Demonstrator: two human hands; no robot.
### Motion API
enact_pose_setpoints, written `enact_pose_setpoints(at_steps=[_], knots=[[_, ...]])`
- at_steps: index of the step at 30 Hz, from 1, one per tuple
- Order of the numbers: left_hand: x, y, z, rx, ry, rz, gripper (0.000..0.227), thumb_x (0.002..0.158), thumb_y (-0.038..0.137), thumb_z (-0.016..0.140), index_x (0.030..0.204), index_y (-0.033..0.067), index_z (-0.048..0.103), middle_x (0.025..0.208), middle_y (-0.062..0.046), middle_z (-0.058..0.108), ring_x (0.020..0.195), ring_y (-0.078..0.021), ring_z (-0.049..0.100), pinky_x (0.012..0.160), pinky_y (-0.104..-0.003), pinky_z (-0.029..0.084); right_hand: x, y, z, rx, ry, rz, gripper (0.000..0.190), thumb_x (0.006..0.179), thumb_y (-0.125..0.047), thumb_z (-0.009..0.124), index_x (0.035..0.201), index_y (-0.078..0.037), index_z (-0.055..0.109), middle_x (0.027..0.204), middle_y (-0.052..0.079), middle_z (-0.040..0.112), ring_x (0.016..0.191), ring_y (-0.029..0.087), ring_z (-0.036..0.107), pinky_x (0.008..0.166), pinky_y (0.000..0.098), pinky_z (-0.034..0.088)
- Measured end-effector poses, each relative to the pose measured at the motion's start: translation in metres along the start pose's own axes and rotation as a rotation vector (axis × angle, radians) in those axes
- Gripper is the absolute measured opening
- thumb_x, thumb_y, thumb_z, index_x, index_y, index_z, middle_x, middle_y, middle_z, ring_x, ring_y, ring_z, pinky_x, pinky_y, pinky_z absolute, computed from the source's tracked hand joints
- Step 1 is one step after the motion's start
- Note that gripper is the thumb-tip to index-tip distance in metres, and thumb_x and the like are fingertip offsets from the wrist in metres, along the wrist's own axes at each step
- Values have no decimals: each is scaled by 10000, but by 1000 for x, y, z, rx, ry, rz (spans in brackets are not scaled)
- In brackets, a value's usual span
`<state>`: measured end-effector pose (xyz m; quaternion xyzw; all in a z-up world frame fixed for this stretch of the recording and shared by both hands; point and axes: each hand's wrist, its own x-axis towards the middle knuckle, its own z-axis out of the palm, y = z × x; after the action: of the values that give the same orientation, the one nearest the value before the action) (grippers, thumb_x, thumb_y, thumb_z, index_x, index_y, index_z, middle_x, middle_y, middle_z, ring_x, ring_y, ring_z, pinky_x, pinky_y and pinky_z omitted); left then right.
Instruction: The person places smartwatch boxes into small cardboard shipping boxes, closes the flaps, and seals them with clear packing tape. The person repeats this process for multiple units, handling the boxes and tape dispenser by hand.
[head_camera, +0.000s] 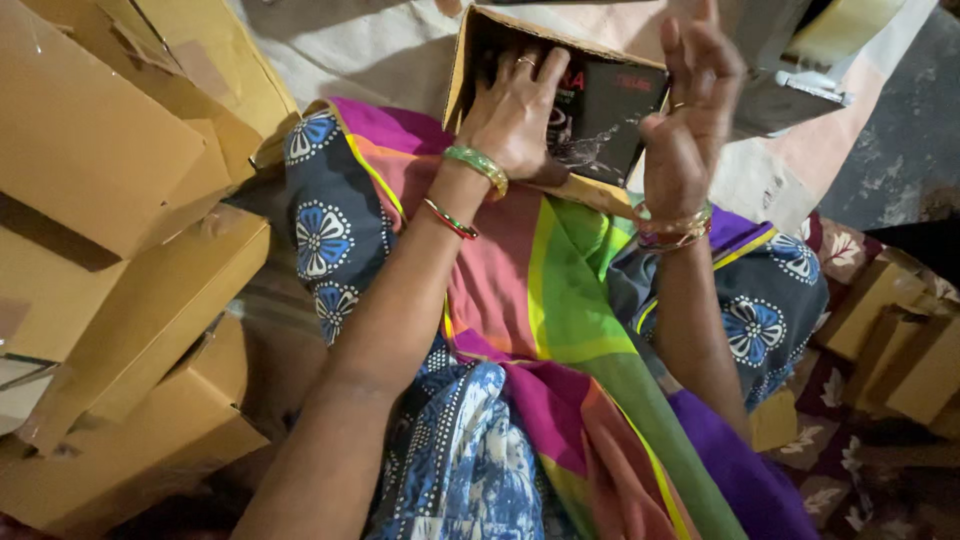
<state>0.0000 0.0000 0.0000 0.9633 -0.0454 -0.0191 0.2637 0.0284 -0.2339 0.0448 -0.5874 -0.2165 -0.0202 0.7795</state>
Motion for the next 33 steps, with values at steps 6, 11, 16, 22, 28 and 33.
enact_pose_setpoints(at_steps=[6, 11, 16, 22, 28, 33], knots=[[-14, 16, -52, -190, -45, -57, 1205, 500, 326, 923, 1513, 125, 301, 1385, -324, 505, 1285, -524, 500, 1031, -521, 531, 3, 37, -10, -766, 484, 219, 731, 826, 81, 528, 1510, -173, 561, 1509, 104, 655, 1298, 262, 573, 938, 357, 638], [-13, 18, -55, -155, 41, 42, 1269, 426, 394, 995, 1464, 114, 320, 1381, -331, 479, 1266, -548, 462, 951, -555, 525, -13, 40, 2, -864, 9, -8, 781, 1084, -3, 690, 1650, -168, 178, 1708, 105, 240, 1600, 283, 233, 1361, 465, 243], [-12, 17, -51, -147, -22, -13, 1207, 473, 377, 961, 1476, 147, 332, 1415, -286, 485, 1330, -516, 443, 990, -544, 516, -14, 20, 15, -876, -122, -84, 1068, 935, -129, 809, 1653, -171, 19, 1675, 186, 224, 1460, 325, 417, 1231, 460, 370], [-11, 14, -45, -147, 44, 1, 1237, 464, 400, 980, 1483, 113, 339, 1428, -334, 456, 1323, -543, 432, 1050, -541, 465, 14, -16, -10, -770, -102, 542, 951, 832, 78, 582, 1664, -78, 147, 1552, 233, 542, 917, 331, 731, 697, 388, 597], [1, 19, -38, -22, -118, -127, 1026, 530, 456, 985, 1357, 82, 506, 1397, -272, 531, 1275, -470, 499, 1001, -575, 447, 2, -46, -31, -747, -66, 528, 559, 995, -25, 675, 1519, 23, 485, 1027, 207, 755, 817, 176, 686, 650, 263, 521], [20, 10, -37, -56, -148, -171, 480, 757, 362, 918, 1028, 10, 734, 1072, -250, 723, 1022, -372, 709, 908, -448, 569, 0, -45, -12, -879, -117, 298, 438, 984, -91, 773, 1353, 61, 591, 1098, 190, 767, 984, 184, 754, 811, 307, 615]])
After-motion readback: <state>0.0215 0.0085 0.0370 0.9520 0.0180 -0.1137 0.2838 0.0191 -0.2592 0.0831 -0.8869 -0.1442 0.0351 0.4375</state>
